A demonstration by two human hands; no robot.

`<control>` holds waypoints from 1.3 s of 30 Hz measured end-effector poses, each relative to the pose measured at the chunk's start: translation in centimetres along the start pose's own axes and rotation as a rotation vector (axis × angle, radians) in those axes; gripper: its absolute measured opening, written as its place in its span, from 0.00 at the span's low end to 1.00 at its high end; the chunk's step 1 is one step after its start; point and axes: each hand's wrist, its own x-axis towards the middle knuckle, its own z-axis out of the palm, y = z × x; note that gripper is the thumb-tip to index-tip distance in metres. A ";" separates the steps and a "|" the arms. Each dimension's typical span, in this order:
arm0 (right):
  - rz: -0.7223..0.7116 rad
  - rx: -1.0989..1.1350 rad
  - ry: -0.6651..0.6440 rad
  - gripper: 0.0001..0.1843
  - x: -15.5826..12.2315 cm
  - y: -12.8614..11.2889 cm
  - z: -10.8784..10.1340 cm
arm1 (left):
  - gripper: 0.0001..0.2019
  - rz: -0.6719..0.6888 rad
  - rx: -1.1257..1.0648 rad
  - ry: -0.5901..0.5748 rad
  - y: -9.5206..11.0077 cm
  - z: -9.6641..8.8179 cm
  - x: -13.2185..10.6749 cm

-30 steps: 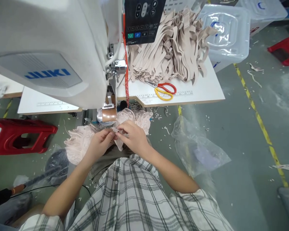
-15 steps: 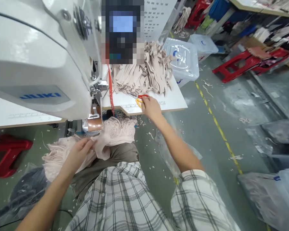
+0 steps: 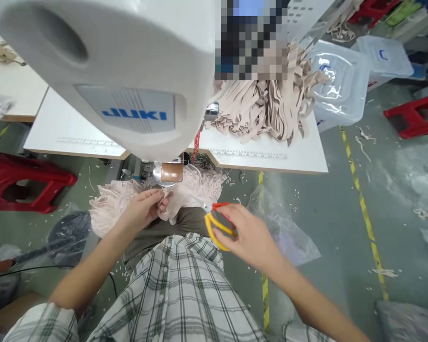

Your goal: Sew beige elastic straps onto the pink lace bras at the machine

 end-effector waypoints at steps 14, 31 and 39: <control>-0.105 0.132 -0.066 0.15 2.6 -2.7 2.3 | 0.10 0.104 0.257 0.036 -0.3 0.6 -0.4; -0.002 0.254 -0.066 0.23 3.1 -3.6 3.2 | 0.17 0.159 0.188 0.083 -0.2 -0.2 -0.7; 0.035 0.300 -0.079 0.20 4.6 -4.0 3.9 | 0.16 0.237 0.402 0.161 0.1 -0.3 -1.0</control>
